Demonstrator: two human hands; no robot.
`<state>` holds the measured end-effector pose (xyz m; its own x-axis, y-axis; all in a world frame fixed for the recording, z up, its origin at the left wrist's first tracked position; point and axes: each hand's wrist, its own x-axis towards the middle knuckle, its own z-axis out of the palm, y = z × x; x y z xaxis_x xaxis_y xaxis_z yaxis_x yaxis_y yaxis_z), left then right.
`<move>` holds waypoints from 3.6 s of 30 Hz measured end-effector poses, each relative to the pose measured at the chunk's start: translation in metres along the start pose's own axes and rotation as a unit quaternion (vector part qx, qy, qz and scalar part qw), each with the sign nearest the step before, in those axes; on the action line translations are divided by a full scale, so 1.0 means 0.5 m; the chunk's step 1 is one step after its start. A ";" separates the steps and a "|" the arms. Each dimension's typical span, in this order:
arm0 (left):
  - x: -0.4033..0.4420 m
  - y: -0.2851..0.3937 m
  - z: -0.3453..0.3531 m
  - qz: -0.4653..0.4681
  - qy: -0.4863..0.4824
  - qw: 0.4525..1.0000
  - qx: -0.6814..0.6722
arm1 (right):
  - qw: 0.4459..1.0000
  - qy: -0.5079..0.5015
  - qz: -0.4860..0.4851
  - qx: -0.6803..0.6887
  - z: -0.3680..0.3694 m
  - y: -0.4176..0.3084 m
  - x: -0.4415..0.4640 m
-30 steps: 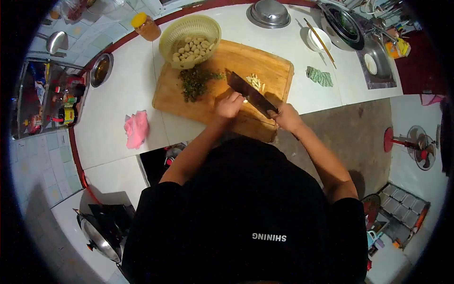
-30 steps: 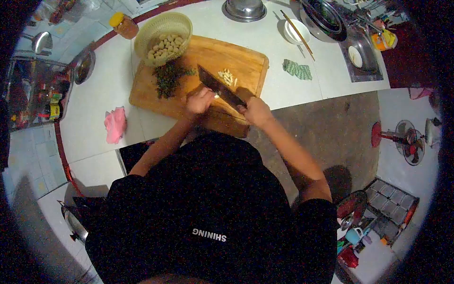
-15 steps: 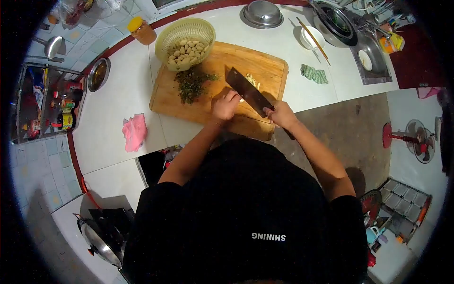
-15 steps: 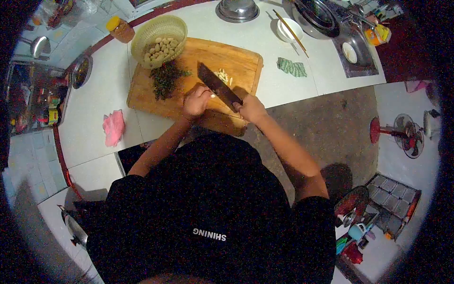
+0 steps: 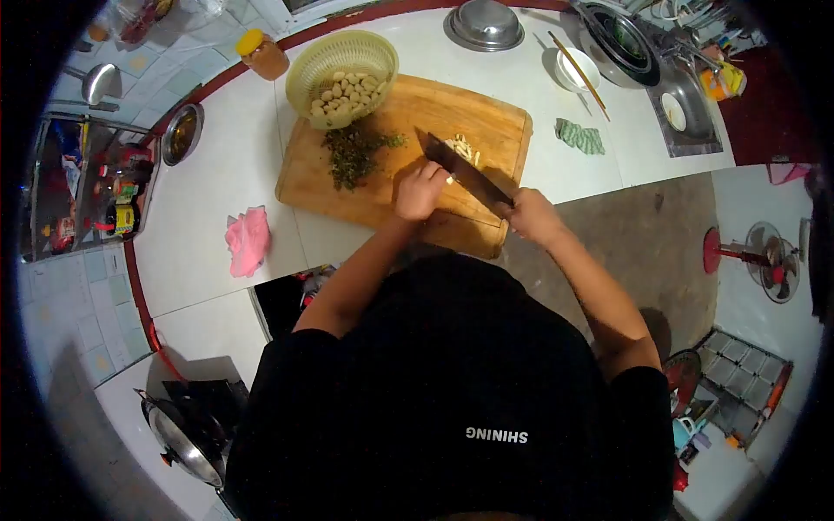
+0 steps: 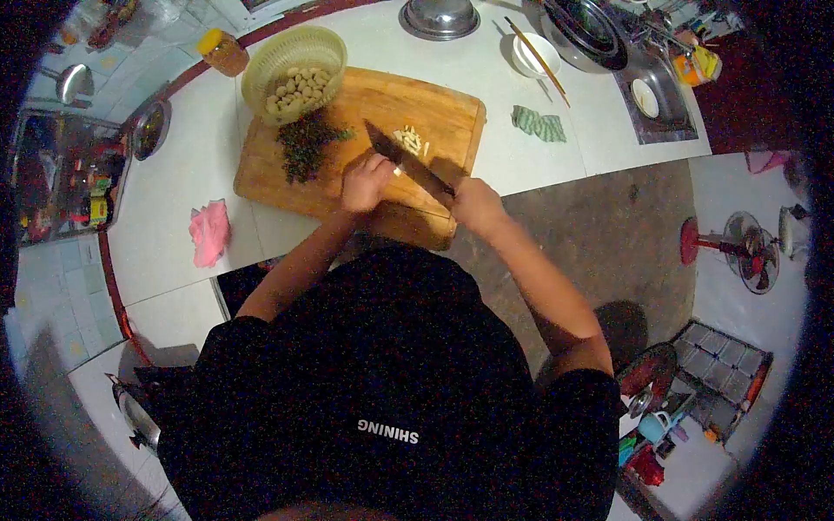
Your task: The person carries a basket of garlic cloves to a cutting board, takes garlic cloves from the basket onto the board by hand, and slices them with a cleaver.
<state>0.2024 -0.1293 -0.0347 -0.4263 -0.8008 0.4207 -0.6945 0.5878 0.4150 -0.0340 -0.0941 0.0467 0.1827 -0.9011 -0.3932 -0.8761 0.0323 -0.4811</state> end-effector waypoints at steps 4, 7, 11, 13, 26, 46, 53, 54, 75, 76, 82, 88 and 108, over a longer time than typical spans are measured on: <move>0.001 -0.008 0.008 -0.009 -0.012 1.000 0.005 | 0.999 0.005 0.010 0.053 0.009 -0.023 0.000; -0.002 -0.015 0.005 -0.022 -0.064 0.997 -0.029 | 0.998 -0.016 0.052 0.025 -0.013 -0.031 -0.004; -0.008 -0.020 0.013 -0.006 -0.034 0.999 -0.040 | 1.000 -0.014 0.020 -0.013 -0.018 -0.022 -0.003; -0.005 -0.009 0.005 -0.019 -0.030 0.998 -0.058 | 0.997 0.024 -0.019 -0.073 0.026 0.000 0.013; 0.001 -0.010 0.005 0.005 0.003 0.999 -0.032 | 0.997 0.043 -0.028 -0.061 0.034 -0.005 0.016; 0.025 -0.007 0.017 -0.038 -0.022 0.997 -0.070 | 0.981 -0.024 0.118 0.154 -0.027 -0.051 -0.009; 0.008 -0.016 0.017 -0.028 -0.032 0.996 -0.080 | 0.999 -0.010 0.035 -0.012 -0.027 -0.062 -0.012; 0.008 -0.017 0.020 -0.030 -0.039 0.997 -0.066 | 0.998 -0.016 0.052 -0.001 -0.015 -0.061 -0.007; 0.005 -0.030 0.019 -0.002 -0.028 0.997 -0.068 | 0.989 -0.055 0.109 0.081 -0.005 -0.065 -0.004; 0.007 -0.032 0.022 0.000 -0.025 0.998 -0.063 | 0.985 -0.073 0.132 0.084 0.010 -0.063 0.007; -0.003 -0.046 0.027 0.022 -0.035 0.996 -0.077 | 0.992 -0.017 0.060 0.113 -0.026 -0.081 -0.008; 0.004 -0.030 0.017 0.014 -0.005 0.998 -0.067 | 0.969 -0.069 0.144 0.187 0.027 -0.053 0.015; 0.205 -0.450 -0.190 -0.254 -0.066 0.937 0.231 | 0.983 0.022 0.042 0.175 0.022 0.001 -0.003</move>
<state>0.3701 -0.3329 -0.0084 -0.0200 -0.9890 0.1467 -0.9910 0.0390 0.1282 -0.0299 -0.0882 0.0384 0.0908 -0.9063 -0.4128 -0.6787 0.2470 -0.6916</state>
